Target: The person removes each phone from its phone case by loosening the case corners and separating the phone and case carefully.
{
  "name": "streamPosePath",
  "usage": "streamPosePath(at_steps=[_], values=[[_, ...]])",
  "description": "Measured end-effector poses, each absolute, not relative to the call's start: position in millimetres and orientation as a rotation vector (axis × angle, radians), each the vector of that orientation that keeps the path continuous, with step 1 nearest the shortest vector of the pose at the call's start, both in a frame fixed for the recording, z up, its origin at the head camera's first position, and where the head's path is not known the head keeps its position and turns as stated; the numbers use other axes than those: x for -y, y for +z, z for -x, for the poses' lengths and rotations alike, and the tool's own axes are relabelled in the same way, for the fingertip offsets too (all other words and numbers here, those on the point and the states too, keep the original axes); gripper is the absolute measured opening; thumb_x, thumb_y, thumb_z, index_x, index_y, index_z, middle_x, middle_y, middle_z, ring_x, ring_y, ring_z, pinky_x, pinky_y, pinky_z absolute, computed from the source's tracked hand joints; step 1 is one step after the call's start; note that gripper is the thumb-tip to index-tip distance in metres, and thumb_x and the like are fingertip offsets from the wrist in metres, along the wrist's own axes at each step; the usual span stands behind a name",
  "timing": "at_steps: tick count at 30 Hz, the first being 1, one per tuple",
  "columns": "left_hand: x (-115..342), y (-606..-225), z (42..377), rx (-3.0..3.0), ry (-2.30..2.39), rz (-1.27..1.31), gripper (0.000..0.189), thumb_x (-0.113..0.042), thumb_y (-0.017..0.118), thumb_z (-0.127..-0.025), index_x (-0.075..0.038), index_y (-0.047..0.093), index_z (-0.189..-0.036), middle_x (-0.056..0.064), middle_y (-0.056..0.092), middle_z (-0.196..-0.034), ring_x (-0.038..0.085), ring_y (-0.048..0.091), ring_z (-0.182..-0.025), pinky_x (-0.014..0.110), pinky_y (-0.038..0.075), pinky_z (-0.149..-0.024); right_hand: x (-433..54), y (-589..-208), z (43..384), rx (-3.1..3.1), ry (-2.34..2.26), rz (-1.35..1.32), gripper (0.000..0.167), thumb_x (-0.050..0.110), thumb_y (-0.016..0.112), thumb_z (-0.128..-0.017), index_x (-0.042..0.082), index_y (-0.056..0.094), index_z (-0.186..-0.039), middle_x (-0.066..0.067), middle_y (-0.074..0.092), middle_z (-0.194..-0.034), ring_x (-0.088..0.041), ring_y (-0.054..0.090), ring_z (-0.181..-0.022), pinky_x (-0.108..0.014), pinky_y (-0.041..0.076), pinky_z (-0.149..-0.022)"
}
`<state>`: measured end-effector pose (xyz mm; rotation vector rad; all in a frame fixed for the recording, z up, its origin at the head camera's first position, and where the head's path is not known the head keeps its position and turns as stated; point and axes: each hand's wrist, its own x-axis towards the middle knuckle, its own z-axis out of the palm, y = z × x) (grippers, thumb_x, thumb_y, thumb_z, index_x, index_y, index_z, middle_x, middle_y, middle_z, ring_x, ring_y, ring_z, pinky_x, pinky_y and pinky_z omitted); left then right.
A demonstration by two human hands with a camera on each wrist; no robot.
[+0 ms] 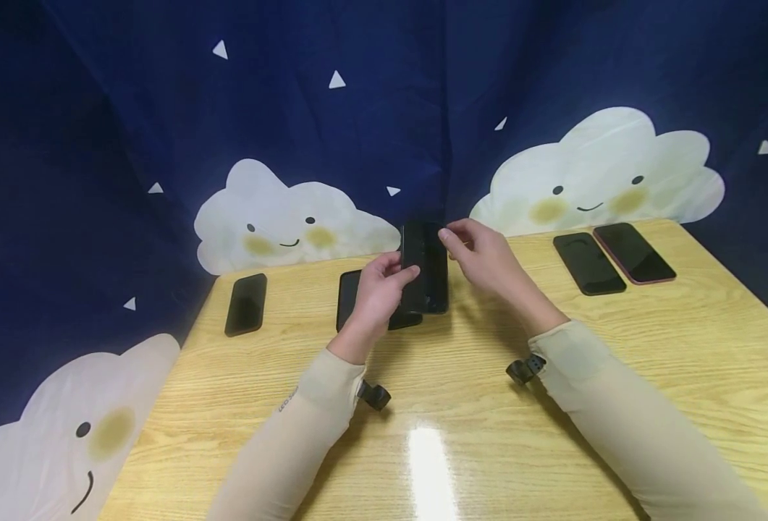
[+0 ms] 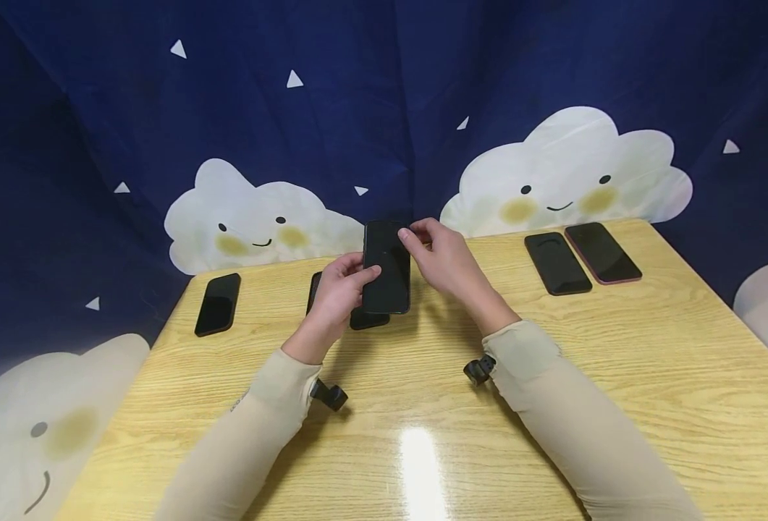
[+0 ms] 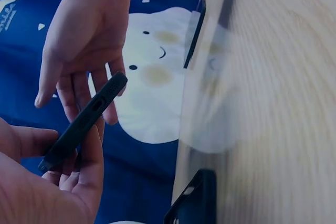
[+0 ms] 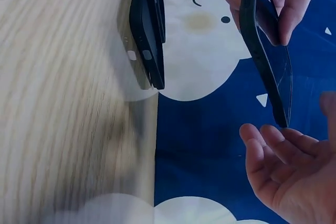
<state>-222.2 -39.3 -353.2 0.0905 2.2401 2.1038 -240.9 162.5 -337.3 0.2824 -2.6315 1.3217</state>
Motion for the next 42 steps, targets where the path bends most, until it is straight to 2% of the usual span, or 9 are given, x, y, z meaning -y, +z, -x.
streamPosePath(at_steps=[3, 8, 12, 17, 23, 27, 33, 38, 42], values=[[35.3, -357.7, 223.1, -2.149, 2.156, -0.084, 0.028, -0.014, 0.071, -0.097, -0.007, 0.07, -0.124, 0.006, 0.069, -0.102, 0.013, 0.065, -0.08, 0.025, 0.05, -0.063, -162.0, -338.4, 246.6, 2.599, 1.378, -0.254, 0.061, 0.055, 0.045, -0.107, 0.004, 0.06, -0.137, -0.017, 0.07, -0.12, -0.03, 0.071, -0.098, -0.043, 0.054, -0.084], [30.9, -364.2, 224.9, -1.977, 2.232, -0.087, 0.029, -0.01, 0.07, -0.098, -0.003, 0.068, -0.126, 0.006, 0.07, -0.102, 0.014, 0.072, -0.081, 0.029, 0.06, -0.068, -164.3, -342.0, 254.8, 2.577, 1.507, -0.204, 0.058, 0.052, 0.043, -0.109, 0.002, 0.063, -0.132, -0.019, 0.068, -0.114, -0.036, 0.072, -0.093, -0.029, 0.053, -0.066], [30.5, -366.7, 225.9, -1.94, 2.224, -0.134, 0.029, -0.011, 0.069, -0.099, -0.004, 0.067, -0.127, 0.006, 0.071, -0.103, 0.014, 0.073, -0.081, 0.03, 0.061, -0.07, -167.2, -348.0, 259.1, 2.559, 1.648, -0.167, 0.057, 0.051, 0.044, -0.109, 0.0, 0.067, -0.119, -0.014, 0.068, -0.096, -0.034, 0.069, -0.086, -0.026, 0.05, -0.061], [31.0, -370.2, 226.8, -1.931, 2.193, -0.197, 0.029, -0.011, 0.069, -0.099, -0.005, 0.068, -0.127, 0.005, 0.071, -0.102, 0.013, 0.072, -0.079, 0.028, 0.059, -0.067, -170.1, -356.0, 262.5, 2.48, 1.855, -0.118, 0.053, 0.05, 0.046, -0.109, 0.002, 0.069, -0.103, -0.002, 0.065, -0.073, -0.023, 0.063, -0.072, -0.034, 0.048, -0.064], [30.3, -374.5, 227.3, -1.903, 2.18, -0.22, 0.028, -0.012, 0.068, -0.1, -0.003, 0.067, -0.127, 0.003, 0.07, -0.099, 0.014, 0.071, -0.078, 0.029, 0.059, -0.066, -170.0, -360.1, 263.6, 2.391, 1.963, -0.082, 0.048, 0.045, 0.048, -0.11, 0.003, 0.064, -0.093, 0.003, 0.054, -0.065, -0.013, 0.05, -0.059, -0.03, 0.045, -0.057], [29.7, -375.6, 225.1, -1.904, 2.179, -0.22, 0.028, -0.012, 0.066, -0.101, 0.0, 0.066, -0.126, 0.003, 0.07, -0.097, 0.014, 0.069, -0.076, 0.029, 0.059, -0.065, -169.1, -360.1, 261.9, 2.355, 2.012, -0.093, 0.046, 0.043, 0.049, -0.11, 0.002, 0.063, -0.094, 0.005, 0.054, -0.067, -0.01, 0.047, -0.054, -0.026, 0.042, -0.052], [28.9, -376.7, 224.5, -1.949, 2.152, -0.246, 0.028, -0.011, 0.066, -0.102, -0.001, 0.067, -0.128, 0.005, 0.071, -0.103, 0.014, 0.07, -0.083, 0.029, 0.058, -0.066, -168.0, -356.2, 260.6, 2.277, 2.149, -0.084, 0.04, 0.042, 0.048, -0.11, 0.008, 0.066, -0.099, 0.005, 0.062, -0.075, -0.008, 0.054, -0.061, -0.026, 0.044, -0.056], [27.9, -378.1, 224.4, -2.009, 2.127, -0.274, 0.027, -0.012, 0.065, -0.102, -0.003, 0.067, -0.128, 0.007, 0.071, -0.106, 0.014, 0.069, -0.088, 0.029, 0.058, -0.066, -166.0, -355.1, 260.4, 2.149, 2.412, -0.081, 0.033, 0.04, 0.045, -0.111, 0.013, 0.063, -0.105, 0.006, 0.065, -0.079, -0.009, 0.06, -0.071, -0.024, 0.049, -0.066], [26.9, -378.4, 223.4, -2.047, 2.137, -0.289, 0.026, -0.011, 0.066, -0.102, -0.004, 0.069, -0.127, 0.007, 0.071, -0.104, 0.013, 0.068, -0.086, 0.028, 0.057, -0.065, -163.4, -356.3, 260.1, 2.061, 2.535, -0.052, 0.031, 0.039, 0.042, -0.112, 0.015, 0.061, -0.109, 0.006, 0.065, -0.085, -0.01, 0.061, -0.079, -0.026, 0.048, -0.075]])
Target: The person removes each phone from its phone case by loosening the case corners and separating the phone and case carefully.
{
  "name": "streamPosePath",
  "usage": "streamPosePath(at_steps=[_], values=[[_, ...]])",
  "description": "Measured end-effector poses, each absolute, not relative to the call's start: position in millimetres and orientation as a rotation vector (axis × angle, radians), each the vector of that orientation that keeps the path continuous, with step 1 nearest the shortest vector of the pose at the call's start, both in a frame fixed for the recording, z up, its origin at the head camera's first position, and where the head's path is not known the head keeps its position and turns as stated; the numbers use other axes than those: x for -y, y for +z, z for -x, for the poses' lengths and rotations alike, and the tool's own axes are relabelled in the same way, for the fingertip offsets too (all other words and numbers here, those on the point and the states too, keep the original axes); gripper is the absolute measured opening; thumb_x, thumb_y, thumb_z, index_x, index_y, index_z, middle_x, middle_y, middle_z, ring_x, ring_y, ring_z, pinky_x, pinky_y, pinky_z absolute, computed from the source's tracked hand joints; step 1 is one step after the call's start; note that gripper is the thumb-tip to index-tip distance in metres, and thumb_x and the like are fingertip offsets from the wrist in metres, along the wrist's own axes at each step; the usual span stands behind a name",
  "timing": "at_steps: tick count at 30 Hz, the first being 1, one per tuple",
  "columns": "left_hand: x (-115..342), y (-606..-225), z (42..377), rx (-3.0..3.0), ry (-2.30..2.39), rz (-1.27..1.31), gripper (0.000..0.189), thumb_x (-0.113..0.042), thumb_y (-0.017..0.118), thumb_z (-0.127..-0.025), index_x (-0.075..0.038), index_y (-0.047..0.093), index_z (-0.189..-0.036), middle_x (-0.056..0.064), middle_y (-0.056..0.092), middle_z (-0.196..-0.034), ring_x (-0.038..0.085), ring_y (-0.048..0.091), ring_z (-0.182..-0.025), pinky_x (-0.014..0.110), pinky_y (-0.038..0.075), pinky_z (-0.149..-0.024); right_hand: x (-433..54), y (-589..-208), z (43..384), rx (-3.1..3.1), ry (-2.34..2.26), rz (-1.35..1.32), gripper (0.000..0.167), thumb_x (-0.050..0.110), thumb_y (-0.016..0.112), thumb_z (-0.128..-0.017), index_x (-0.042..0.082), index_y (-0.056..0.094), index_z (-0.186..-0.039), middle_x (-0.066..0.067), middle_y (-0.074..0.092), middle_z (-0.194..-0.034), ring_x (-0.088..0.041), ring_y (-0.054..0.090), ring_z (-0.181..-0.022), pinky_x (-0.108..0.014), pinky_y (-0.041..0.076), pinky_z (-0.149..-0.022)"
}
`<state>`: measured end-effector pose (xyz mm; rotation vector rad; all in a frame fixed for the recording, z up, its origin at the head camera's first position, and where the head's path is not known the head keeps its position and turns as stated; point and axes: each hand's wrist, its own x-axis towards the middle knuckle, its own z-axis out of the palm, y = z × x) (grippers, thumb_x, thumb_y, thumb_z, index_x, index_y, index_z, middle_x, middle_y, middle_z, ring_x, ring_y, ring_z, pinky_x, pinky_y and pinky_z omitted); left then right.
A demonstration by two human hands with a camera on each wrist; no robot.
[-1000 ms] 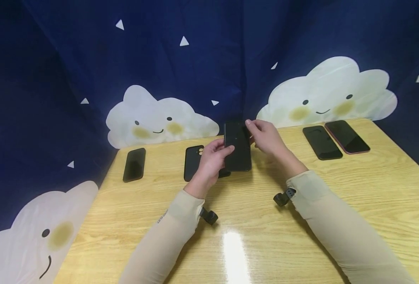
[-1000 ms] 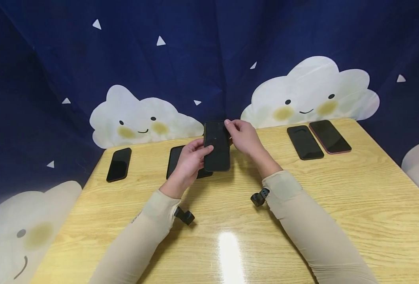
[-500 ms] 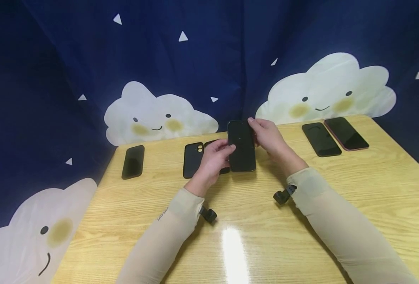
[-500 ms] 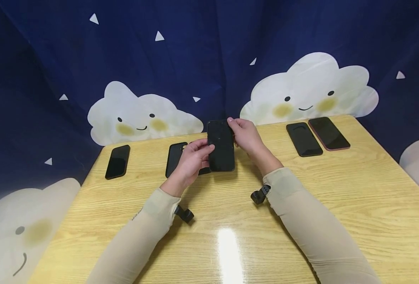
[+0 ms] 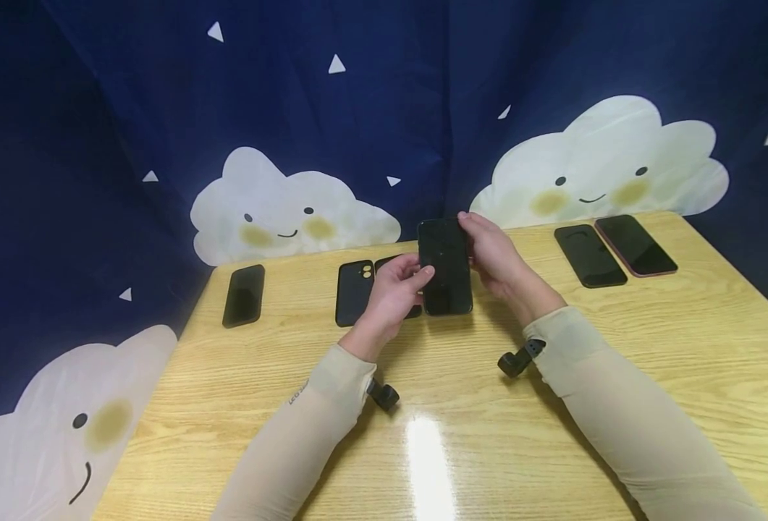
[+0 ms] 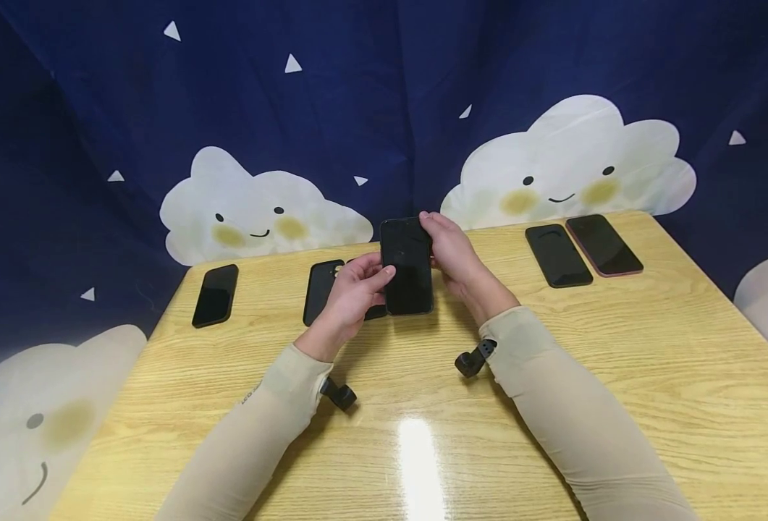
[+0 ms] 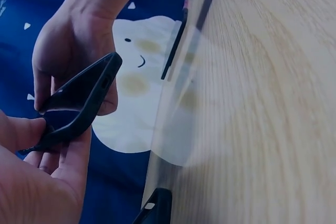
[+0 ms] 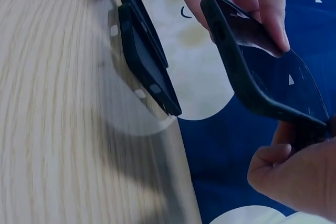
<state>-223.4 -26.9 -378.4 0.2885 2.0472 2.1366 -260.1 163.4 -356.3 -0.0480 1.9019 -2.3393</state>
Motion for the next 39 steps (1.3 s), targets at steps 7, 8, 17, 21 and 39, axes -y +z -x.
streamPosePath(at_steps=[7, 8, 17, 21, 39], values=[[22.9, -376.5, 219.9, -2.118, 2.154, -0.287, 0.025, -0.01, 0.067, -0.101, -0.005, 0.07, -0.126, 0.003, 0.069, -0.098, 0.011, 0.064, -0.082, 0.026, 0.053, -0.06, -155.8, -351.7, 253.7, -1.885, -2.397, -0.026, 0.031, 0.04, 0.037, -0.113, 0.017, 0.059, -0.112, 0.005, 0.062, -0.094, -0.011, 0.059, -0.087, -0.026, 0.046, -0.084], [22.5, -376.8, 219.9, -2.128, 2.155, -0.286, 0.025, -0.01, 0.068, -0.101, -0.005, 0.071, -0.125, 0.002, 0.068, -0.098, 0.011, 0.064, -0.081, 0.026, 0.053, -0.059, -155.1, -351.3, 253.2, -1.869, -2.406, -0.039, 0.031, 0.04, 0.037, -0.113, 0.017, 0.058, -0.113, 0.005, 0.062, -0.096, -0.011, 0.059, -0.088, -0.025, 0.047, -0.084], [23.1, -378.5, 219.4, -2.193, 2.152, -0.292, 0.021, -0.009, 0.069, -0.1, -0.006, 0.073, -0.121, 0.002, 0.067, -0.096, 0.012, 0.061, -0.075, 0.027, 0.05, -0.056, -153.3, -344.9, 252.5, -1.346, -2.527, -0.094, 0.032, 0.036, 0.041, -0.111, 0.013, 0.06, -0.101, 0.002, 0.069, -0.091, -0.012, 0.066, -0.084, -0.026, 0.054, -0.079], [23.3, -376.3, 217.2, -2.231, 2.139, -0.311, 0.02, -0.01, 0.07, -0.099, -0.009, 0.074, -0.119, 0.002, 0.066, -0.096, 0.013, 0.056, -0.071, 0.029, 0.045, -0.053, -154.3, -342.4, 252.5, -1.23, -2.525, -0.06, 0.037, 0.035, 0.039, -0.111, 0.013, 0.061, -0.092, 0.0, 0.07, -0.083, -0.014, 0.067, -0.076, -0.029, 0.054, -0.07], [61.0, -340.4, 234.9, -1.927, 2.508, -0.039, 0.021, -0.012, 0.065, -0.102, 0.001, 0.069, -0.117, -0.002, 0.062, -0.082, 0.008, 0.062, -0.065, 0.022, 0.051, -0.056, -134.0, -342.0, 234.0, -2.164, -1.846, 0.411, 0.038, 0.04, 0.054, -0.108, 0.002, 0.06, -0.105, -0.008, 0.062, -0.084, -0.022, 0.059, -0.073, -0.03, 0.041, -0.068]])
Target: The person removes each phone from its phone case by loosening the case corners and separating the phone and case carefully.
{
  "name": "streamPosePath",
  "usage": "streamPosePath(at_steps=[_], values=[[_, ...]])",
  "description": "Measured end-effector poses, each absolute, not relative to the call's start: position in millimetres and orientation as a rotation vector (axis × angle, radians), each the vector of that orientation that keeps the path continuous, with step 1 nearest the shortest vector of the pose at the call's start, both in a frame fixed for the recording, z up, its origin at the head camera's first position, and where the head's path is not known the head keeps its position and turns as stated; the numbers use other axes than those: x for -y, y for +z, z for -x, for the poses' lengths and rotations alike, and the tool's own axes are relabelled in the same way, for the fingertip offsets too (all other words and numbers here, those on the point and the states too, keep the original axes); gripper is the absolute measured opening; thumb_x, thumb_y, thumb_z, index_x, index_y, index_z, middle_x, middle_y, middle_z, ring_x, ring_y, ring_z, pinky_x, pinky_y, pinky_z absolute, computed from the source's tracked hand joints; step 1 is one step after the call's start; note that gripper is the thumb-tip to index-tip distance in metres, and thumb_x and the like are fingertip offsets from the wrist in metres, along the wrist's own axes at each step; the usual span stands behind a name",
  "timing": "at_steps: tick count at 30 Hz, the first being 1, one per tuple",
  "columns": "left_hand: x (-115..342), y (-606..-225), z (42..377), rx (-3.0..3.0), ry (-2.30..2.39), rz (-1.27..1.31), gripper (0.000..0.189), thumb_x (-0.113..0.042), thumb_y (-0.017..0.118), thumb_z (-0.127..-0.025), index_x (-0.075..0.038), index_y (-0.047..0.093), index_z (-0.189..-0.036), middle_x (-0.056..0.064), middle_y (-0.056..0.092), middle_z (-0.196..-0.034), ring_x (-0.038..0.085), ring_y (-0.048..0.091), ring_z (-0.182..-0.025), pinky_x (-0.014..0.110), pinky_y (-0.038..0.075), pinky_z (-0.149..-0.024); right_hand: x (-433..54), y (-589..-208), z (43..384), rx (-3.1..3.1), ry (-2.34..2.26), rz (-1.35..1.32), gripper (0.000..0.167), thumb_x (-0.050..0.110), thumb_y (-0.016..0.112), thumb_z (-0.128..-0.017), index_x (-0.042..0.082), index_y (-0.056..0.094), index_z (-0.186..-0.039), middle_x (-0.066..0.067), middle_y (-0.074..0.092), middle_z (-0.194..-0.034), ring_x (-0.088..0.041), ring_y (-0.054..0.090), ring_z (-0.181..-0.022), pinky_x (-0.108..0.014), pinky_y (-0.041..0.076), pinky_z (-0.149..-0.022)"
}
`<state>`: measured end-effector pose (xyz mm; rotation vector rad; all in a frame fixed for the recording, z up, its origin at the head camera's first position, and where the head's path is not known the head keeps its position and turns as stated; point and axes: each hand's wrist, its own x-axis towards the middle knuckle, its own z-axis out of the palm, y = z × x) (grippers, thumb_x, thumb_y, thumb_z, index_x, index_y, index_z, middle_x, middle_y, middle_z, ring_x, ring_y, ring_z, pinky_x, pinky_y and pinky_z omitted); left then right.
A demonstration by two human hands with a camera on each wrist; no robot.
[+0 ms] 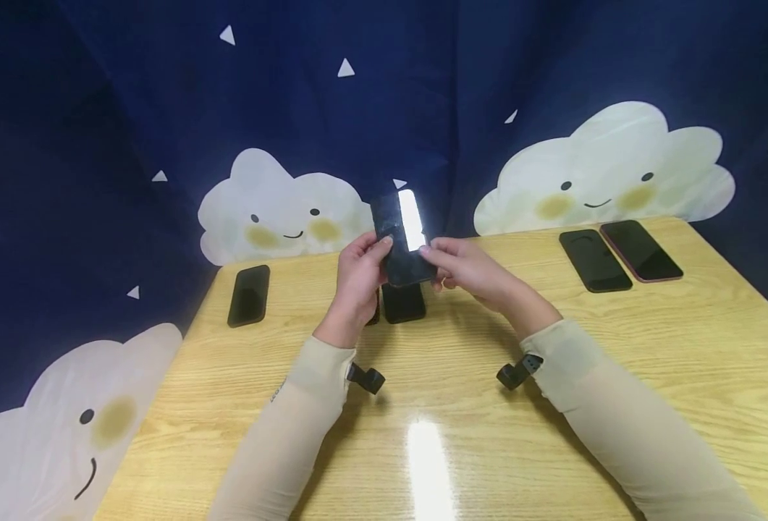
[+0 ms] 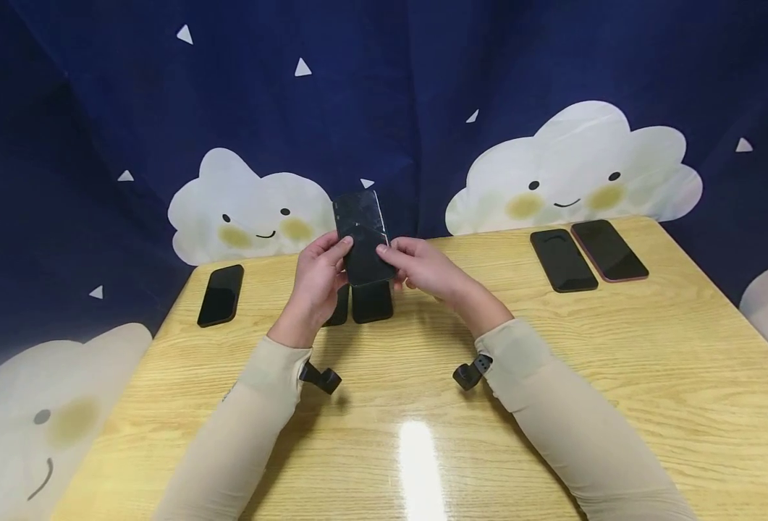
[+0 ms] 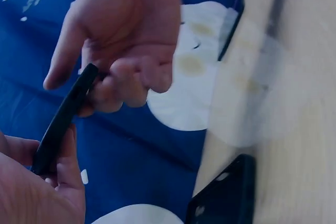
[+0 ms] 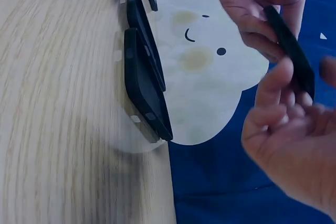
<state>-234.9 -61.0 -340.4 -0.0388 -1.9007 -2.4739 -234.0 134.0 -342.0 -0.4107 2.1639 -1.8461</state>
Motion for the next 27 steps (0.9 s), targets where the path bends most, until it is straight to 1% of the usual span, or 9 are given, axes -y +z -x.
streamPosePath(at_steps=[3, 7, 10, 14, 16, 20, 23, 25, 27], values=[[66.5, -335.4, 235.5, 1.886, -2.486, 0.029, 0.019, -0.014, 0.064, -0.103, -0.001, 0.07, -0.115, -0.002, 0.063, -0.082, 0.008, 0.062, -0.066, 0.021, 0.051, -0.058, -132.7, -343.3, 231.4, -2.186, -1.784, 0.547, 0.032, 0.032, 0.058, -0.107, 0.001, 0.057, -0.097, -0.014, 0.062, -0.081, -0.025, 0.059, -0.069, -0.031, 0.041, -0.066], [69.3, -334.5, 236.0, 1.909, -2.531, 0.016, 0.019, -0.016, 0.063, -0.105, -0.002, 0.069, -0.115, -0.001, 0.067, -0.085, 0.009, 0.066, -0.069, 0.022, 0.054, -0.062, -131.7, -347.4, 230.6, -2.227, -1.767, 0.703, 0.028, 0.025, 0.06, -0.107, 0.002, 0.058, -0.092, -0.017, 0.061, -0.076, -0.026, 0.057, -0.064, -0.03, 0.042, -0.061], [71.2, -335.2, 236.8, 1.932, -2.562, -0.008, 0.019, -0.018, 0.063, -0.105, -0.003, 0.069, -0.116, 0.0, 0.069, -0.085, 0.011, 0.068, -0.07, 0.024, 0.055, -0.063, -130.1, -351.5, 231.9, -2.25, -1.759, 0.842, 0.024, 0.019, 0.06, -0.107, 0.0, 0.057, -0.091, -0.025, 0.055, -0.072, -0.03, 0.052, -0.061, -0.029, 0.039, -0.056], [73.7, -334.7, 236.6, 1.958, -2.572, -0.03, 0.021, -0.019, 0.062, -0.105, -0.004, 0.069, -0.117, 0.0, 0.068, -0.083, 0.012, 0.066, -0.069, 0.024, 0.052, -0.061, -128.5, -354.9, 233.3, -2.248, -1.75, 0.975, 0.018, 0.014, 0.059, -0.107, 0.001, 0.056, -0.095, -0.033, 0.048, -0.072, -0.028, 0.048, -0.058, -0.029, 0.037, -0.052], [74.0, -334.6, 237.1, 1.957, -2.582, -0.036, 0.022, -0.02, 0.063, -0.105, -0.004, 0.069, -0.118, 0.0, 0.068, -0.083, 0.012, 0.066, -0.068, 0.025, 0.053, -0.061, -128.8, -355.7, 233.6, -2.252, -1.744, 1.019, 0.014, 0.012, 0.059, -0.107, 0.001, 0.057, -0.098, -0.031, 0.048, -0.071, -0.027, 0.047, -0.057, -0.029, 0.037, -0.051], [73.3, -334.6, 238.1, 1.951, -2.611, -0.057, 0.023, -0.02, 0.064, -0.104, -0.004, 0.069, -0.119, 0.0, 0.069, -0.085, 0.011, 0.065, -0.068, 0.024, 0.053, -0.061, -130.0, -356.4, 233.6, -2.242, -1.747, 1.066, 0.01, 0.009, 0.056, -0.107, 0.001, 0.057, -0.101, -0.018, 0.05, -0.067, -0.025, 0.047, -0.056, -0.029, 0.037, -0.051], [72.5, -335.4, 238.6, 1.935, -2.643, -0.078, 0.023, -0.02, 0.064, -0.104, -0.003, 0.069, -0.12, 0.001, 0.069, -0.087, 0.012, 0.065, -0.069, 0.023, 0.053, -0.061, -130.2, -356.3, 233.2, -2.251, -1.746, 1.059, 0.011, 0.01, 0.056, -0.107, 0.001, 0.056, -0.1, -0.01, 0.051, -0.067, -0.021, 0.048, -0.056, -0.03, 0.039, -0.052], [72.1, -336.4, 239.2, 1.915, -2.664, -0.091, 0.023, -0.021, 0.064, -0.104, -0.004, 0.069, -0.119, 0.001, 0.069, -0.087, 0.012, 0.064, -0.069, 0.022, 0.052, -0.059, -130.1, -355.3, 232.5, -2.271, -1.736, 1.048, 0.016, 0.013, 0.055, -0.108, 0.002, 0.053, -0.096, -0.01, 0.052, -0.067, -0.022, 0.049, -0.057, -0.03, 0.041, -0.053], [71.9, -337.1, 239.4, 1.884, -2.675, -0.099, 0.02, -0.02, 0.065, -0.104, -0.005, 0.069, -0.116, 0.001, 0.069, -0.085, 0.012, 0.062, -0.066, 0.022, 0.049, -0.056, -130.6, -353.8, 231.5, -2.279, -1.723, 1.037, 0.019, 0.014, 0.055, -0.108, 0.003, 0.051, -0.094, -0.014, 0.054, -0.068, -0.028, 0.051, -0.059, -0.034, 0.042, -0.055]])
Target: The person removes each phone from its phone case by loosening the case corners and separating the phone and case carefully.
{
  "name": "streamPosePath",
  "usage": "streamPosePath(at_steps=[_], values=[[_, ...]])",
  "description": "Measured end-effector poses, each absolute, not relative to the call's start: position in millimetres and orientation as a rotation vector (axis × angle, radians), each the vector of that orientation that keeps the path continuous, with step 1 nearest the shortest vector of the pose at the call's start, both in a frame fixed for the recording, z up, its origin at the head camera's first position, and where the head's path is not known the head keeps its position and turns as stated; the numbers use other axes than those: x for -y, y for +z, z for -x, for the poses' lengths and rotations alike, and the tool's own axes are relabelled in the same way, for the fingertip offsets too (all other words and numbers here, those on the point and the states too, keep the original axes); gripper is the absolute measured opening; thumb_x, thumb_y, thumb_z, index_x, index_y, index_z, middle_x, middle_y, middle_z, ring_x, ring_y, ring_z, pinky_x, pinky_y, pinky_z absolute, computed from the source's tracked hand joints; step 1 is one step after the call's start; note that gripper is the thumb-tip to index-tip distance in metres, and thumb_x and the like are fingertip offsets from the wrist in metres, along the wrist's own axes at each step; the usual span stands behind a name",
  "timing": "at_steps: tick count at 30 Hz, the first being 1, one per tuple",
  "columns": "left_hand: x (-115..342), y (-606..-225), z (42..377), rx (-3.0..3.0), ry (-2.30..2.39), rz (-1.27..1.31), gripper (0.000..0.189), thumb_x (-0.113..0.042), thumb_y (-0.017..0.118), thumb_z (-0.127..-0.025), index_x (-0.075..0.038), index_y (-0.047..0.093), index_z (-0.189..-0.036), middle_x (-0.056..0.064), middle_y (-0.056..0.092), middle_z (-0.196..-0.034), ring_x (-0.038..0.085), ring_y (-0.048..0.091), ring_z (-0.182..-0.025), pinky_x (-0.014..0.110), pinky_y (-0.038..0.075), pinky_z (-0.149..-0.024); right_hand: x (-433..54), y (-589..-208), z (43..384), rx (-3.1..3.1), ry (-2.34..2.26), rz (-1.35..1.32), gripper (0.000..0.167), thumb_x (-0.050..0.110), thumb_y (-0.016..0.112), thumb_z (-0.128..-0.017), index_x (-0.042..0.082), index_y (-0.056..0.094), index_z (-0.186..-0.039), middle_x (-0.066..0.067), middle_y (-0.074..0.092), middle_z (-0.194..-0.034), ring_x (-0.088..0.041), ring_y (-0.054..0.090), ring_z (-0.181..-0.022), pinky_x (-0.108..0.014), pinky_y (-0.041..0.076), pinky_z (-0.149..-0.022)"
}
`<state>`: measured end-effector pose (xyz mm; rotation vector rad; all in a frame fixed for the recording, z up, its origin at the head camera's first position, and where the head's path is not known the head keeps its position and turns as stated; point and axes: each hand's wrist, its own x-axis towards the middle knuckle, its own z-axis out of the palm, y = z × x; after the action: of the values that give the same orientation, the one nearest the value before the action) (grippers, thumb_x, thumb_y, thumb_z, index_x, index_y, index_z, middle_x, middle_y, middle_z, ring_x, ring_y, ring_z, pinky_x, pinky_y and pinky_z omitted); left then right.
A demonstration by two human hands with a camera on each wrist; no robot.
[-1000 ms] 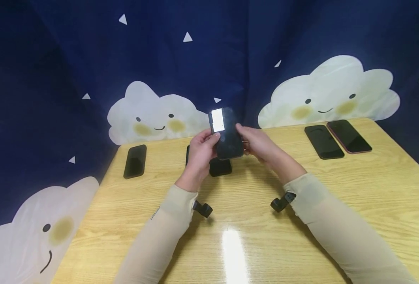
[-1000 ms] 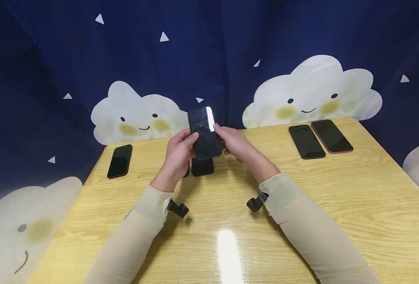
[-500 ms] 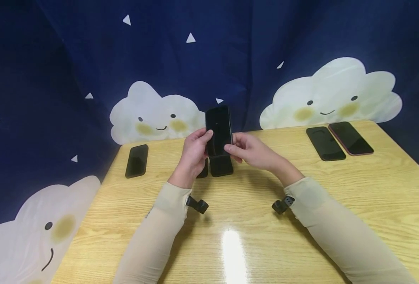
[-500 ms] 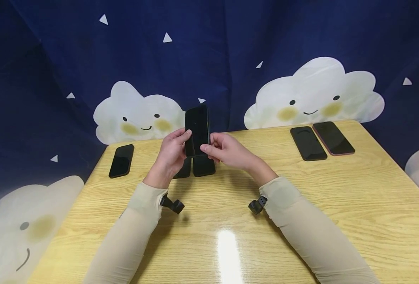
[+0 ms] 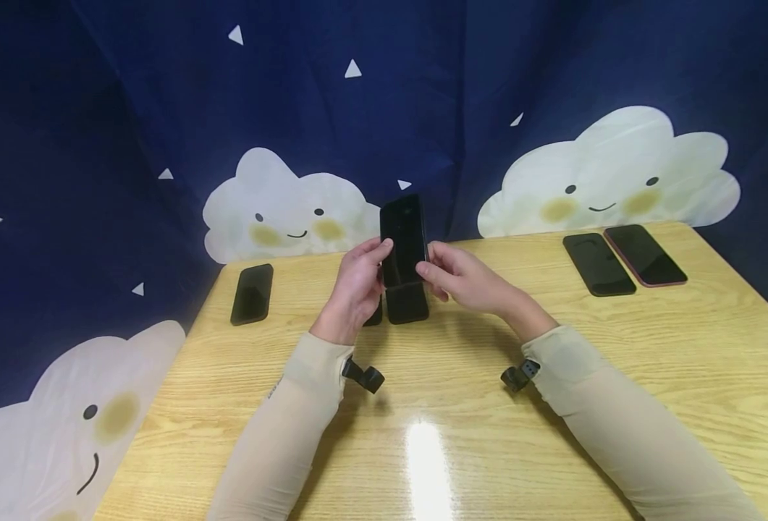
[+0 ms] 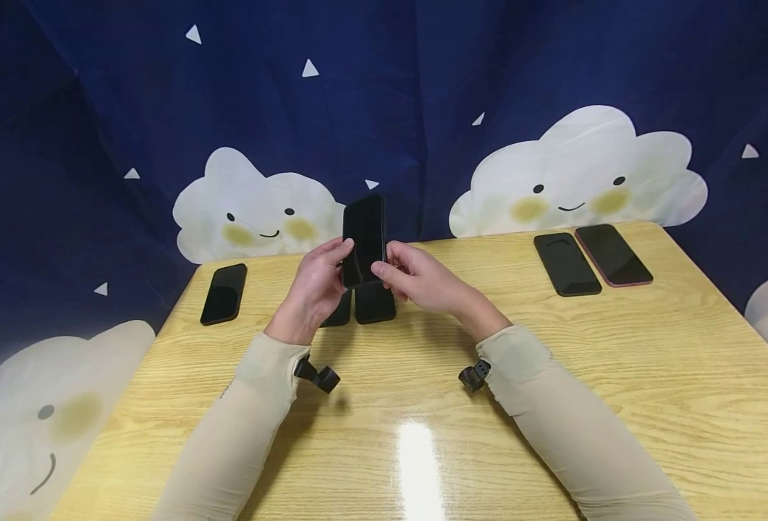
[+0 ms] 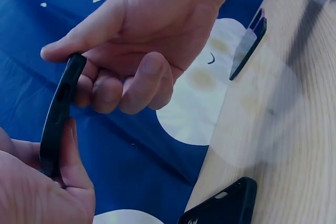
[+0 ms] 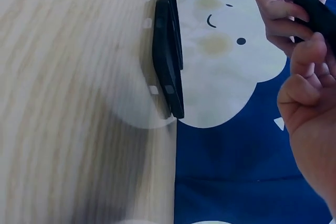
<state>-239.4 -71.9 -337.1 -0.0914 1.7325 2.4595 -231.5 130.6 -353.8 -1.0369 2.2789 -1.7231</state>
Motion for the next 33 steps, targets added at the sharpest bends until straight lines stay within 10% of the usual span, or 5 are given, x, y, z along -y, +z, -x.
streamPosePath(at_steps=[14, 33], values=[[69.1, -338.7, 235.8, -1.822, 2.551, -0.005, 0.016, -0.017, 0.065, -0.104, -0.005, 0.069, -0.113, -0.003, 0.067, -0.084, 0.008, 0.065, -0.067, 0.021, 0.051, -0.057, -137.3, -347.9, 232.2, -2.04, -1.828, 0.866, 0.019, 0.002, 0.042, -0.097, -0.007, 0.055, -0.107, -0.035, 0.064, -0.086, -0.028, 0.057, -0.061, -0.035, 0.052, -0.057], [65.4, -342.3, 238.4, -1.734, 2.529, 0.041, 0.012, -0.019, 0.064, -0.104, -0.01, 0.069, -0.11, -0.003, 0.067, -0.083, 0.011, 0.06, -0.064, 0.02, 0.041, -0.051, -145.5, -354.4, 239.1, -2.063, -1.779, 0.799, 0.02, 0.005, 0.043, -0.097, -0.003, 0.057, -0.108, -0.03, 0.067, -0.089, -0.029, 0.061, -0.065, -0.035, 0.053, -0.062]])
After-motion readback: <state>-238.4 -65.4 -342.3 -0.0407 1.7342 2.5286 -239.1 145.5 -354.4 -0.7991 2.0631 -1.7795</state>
